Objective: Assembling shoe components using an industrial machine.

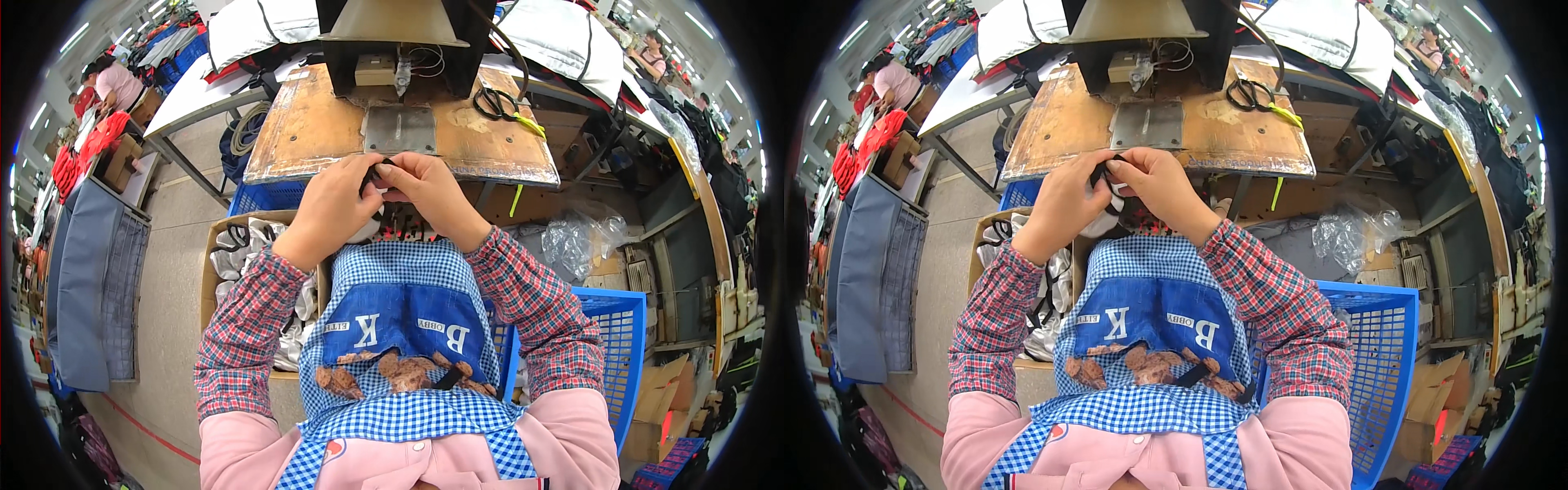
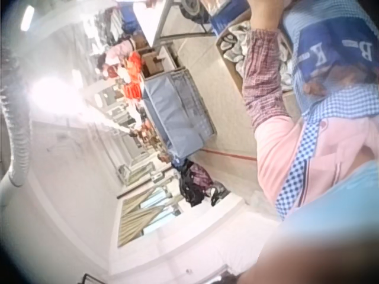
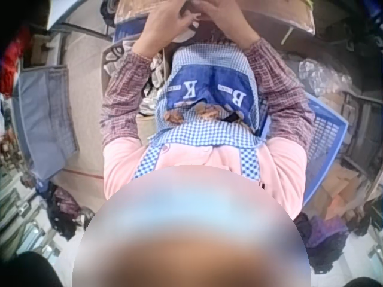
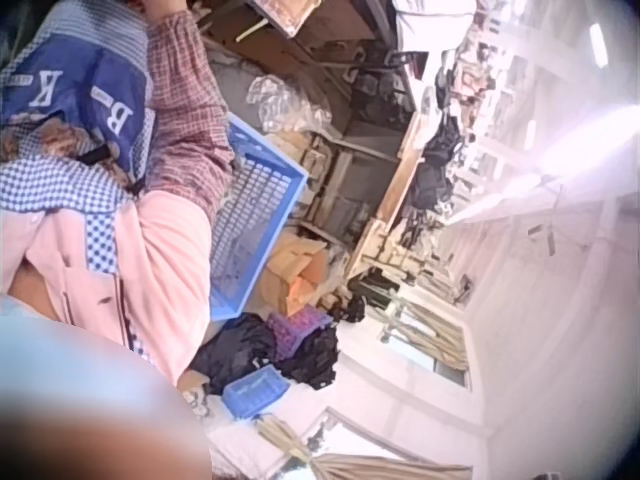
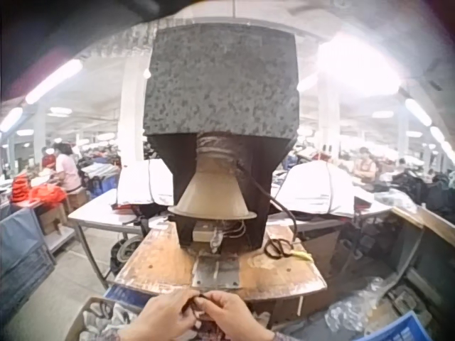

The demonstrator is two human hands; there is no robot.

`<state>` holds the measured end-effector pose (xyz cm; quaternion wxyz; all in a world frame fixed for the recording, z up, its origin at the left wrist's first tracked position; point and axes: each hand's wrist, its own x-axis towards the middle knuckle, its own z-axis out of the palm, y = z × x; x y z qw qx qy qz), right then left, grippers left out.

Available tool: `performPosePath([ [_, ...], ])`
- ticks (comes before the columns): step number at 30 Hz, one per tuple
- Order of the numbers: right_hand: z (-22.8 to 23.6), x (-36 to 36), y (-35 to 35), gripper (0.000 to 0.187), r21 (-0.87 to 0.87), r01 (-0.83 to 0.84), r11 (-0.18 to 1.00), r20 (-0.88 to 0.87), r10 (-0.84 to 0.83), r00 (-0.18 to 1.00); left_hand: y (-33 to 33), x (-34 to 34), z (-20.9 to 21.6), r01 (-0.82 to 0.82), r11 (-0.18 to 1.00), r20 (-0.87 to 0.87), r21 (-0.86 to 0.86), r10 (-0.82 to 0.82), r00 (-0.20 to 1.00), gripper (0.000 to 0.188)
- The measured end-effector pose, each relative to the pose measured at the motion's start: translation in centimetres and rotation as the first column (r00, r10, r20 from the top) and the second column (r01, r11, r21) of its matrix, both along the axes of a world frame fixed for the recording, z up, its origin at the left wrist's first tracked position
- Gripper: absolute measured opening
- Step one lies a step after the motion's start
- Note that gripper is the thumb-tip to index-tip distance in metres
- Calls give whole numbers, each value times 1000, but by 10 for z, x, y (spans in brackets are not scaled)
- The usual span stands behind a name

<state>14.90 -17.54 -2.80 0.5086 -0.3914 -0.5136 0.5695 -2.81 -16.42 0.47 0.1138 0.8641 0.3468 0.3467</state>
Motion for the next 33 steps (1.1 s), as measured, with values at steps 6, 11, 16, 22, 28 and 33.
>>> performPosePath([
  [6, 9, 22, 1, 22, 24, -98, 995, 146, 94, 985, 9, -12, 25, 43, 910, -112, -413, -97, 989, 22],
  [11, 20, 31, 4, 22, -60, -179, 982, -7, 179, 984, 24, -15, 20, 351, 783, 150, -514, -320, 935, 19],
  [16, 25, 33, 8, 19, -110, -109, 988, 61, 116, 991, 45, -13, 8, 360, 748, 160, -558, -328, 931, 24],
  [22, 13, 30, 30, 17, -89, 23, 996, -17, -25, 1000, 70, 1, 11, 161, 857, 63, -489, -149, 987, 30],
  [28, 8, 32, 62, 17, -142, 60, 988, -251, -95, 963, 97, 22, 17, 51, 796, 129, -603, 35, 991, 39],
  [33, 14, 30, 76, 16, -177, 114, 978, -298, -163, 941, 110, 30, 19, 127, 725, 247, -677, 62, 967, 40],
])
